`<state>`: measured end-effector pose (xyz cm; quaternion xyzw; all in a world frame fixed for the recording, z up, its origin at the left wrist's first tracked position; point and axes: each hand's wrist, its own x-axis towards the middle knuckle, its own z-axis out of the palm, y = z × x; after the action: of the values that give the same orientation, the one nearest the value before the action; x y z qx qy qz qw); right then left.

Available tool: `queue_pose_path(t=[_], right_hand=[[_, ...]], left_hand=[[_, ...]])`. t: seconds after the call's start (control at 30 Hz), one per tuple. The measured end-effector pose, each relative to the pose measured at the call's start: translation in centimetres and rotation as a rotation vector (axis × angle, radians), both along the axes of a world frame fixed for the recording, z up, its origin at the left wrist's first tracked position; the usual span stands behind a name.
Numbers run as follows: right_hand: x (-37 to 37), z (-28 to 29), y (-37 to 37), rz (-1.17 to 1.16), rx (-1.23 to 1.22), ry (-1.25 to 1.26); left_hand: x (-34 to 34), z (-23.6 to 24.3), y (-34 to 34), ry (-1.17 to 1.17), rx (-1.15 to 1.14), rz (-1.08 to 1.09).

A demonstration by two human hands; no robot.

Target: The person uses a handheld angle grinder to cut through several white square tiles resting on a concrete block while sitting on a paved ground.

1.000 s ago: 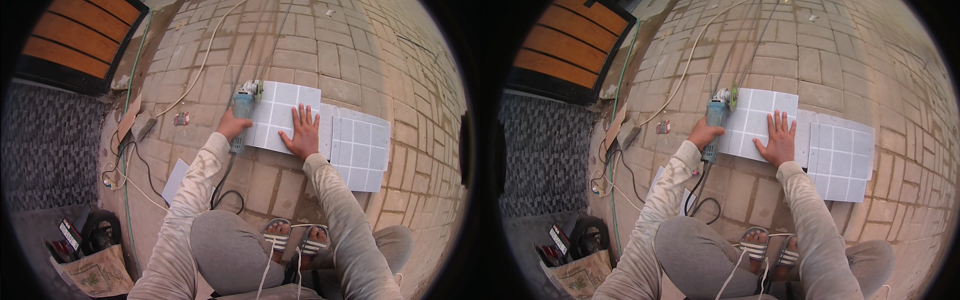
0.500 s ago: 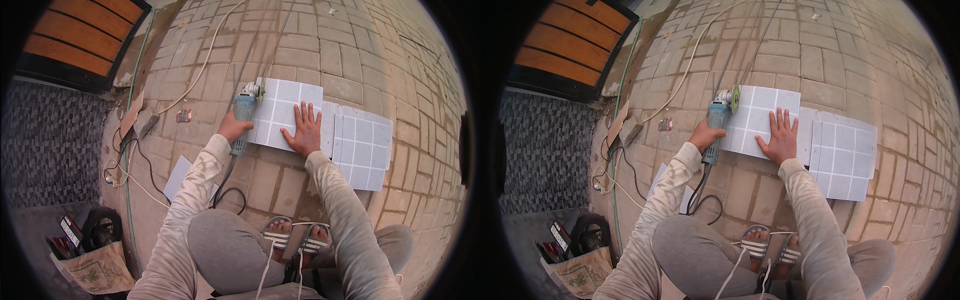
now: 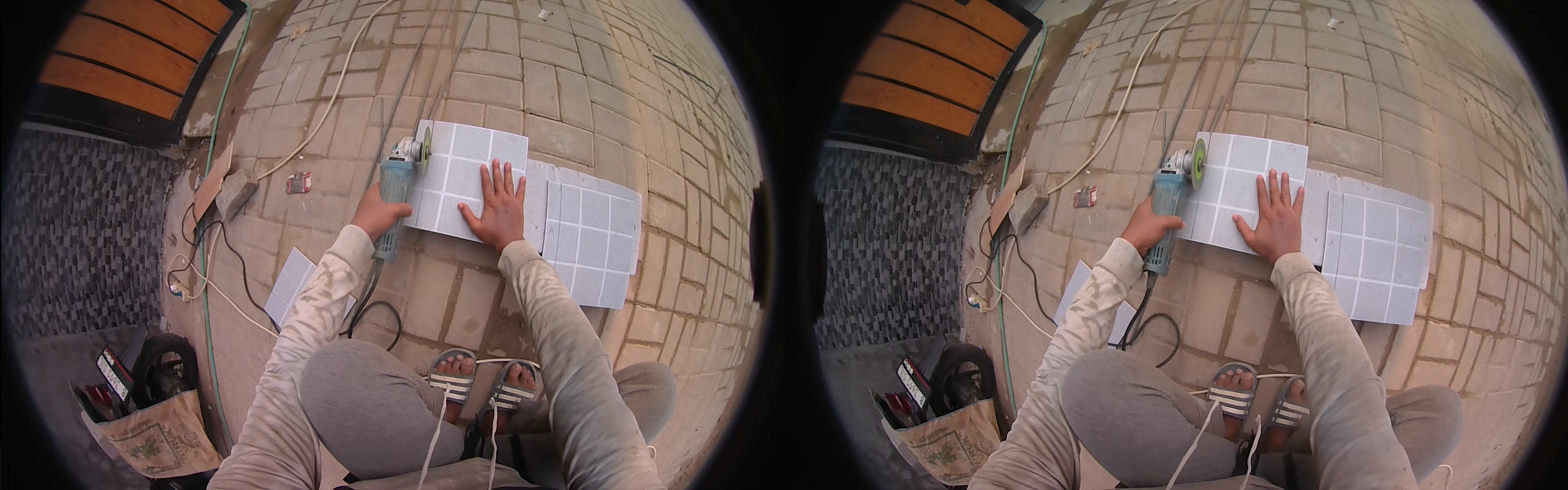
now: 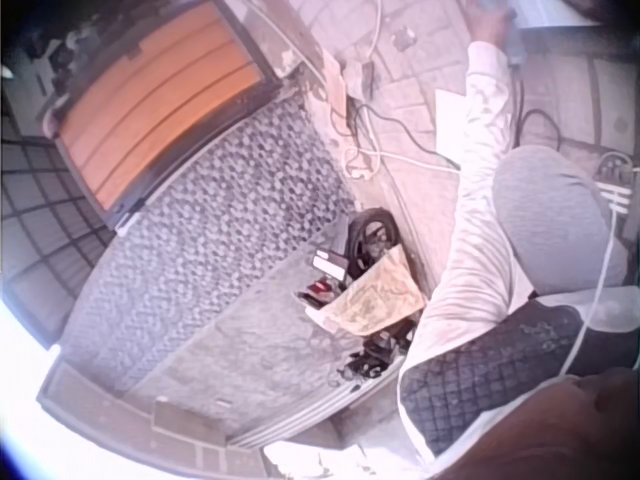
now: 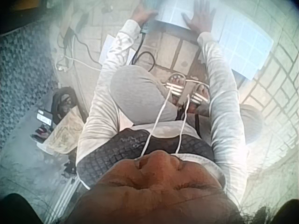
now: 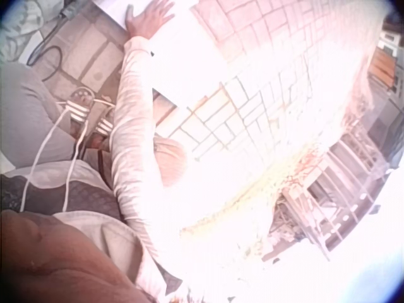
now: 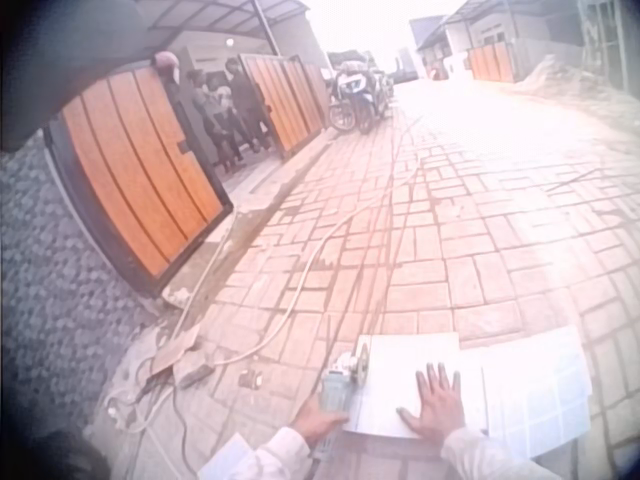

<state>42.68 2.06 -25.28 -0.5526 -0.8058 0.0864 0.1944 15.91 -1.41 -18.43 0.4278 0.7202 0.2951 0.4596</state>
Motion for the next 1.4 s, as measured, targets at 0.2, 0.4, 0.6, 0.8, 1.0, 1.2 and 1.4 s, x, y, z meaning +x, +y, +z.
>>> queue_pose_path(t=[0.2, 0.4, 0.6, 0.8, 1.0, 1.2, 1.4], right_hand=[[-0.1, -0.3, 0.1, 0.002, -0.005, -0.004], [-0.1, -0.3, 0.1, 0.002, -0.021, -0.007], [0.0, -0.2, 0.0, 0.000, -0.019, -0.008], [-0.2, -0.1, -0.1, 0.003, -0.005, 0.026], [0.0, -0.1, -0.1, -0.003, 0.016, 0.025], [0.0, -0.2, 0.0, -0.004, 0.024, 0.033], [-0.1, 0.0, 0.0, 0.002, 0.005, 0.021]], left_hand=[[-0.6, -0.8, -0.6, 0.028, 0.011, -0.014], [-1.0, -1.4, -1.0, 0.035, -0.006, -0.015], [-0.8, -1.2, -1.3, 0.028, -0.008, -0.024], [-0.9, -0.8, -1.9, 0.069, -0.017, -0.022], [-0.4, 0.0, -2.5, 0.047, -0.058, -0.024], [-0.4, 0.1, -3.1, 0.050, -0.042, -0.035], [-0.8, 0.1, -3.8, 0.058, -0.057, -0.041]])
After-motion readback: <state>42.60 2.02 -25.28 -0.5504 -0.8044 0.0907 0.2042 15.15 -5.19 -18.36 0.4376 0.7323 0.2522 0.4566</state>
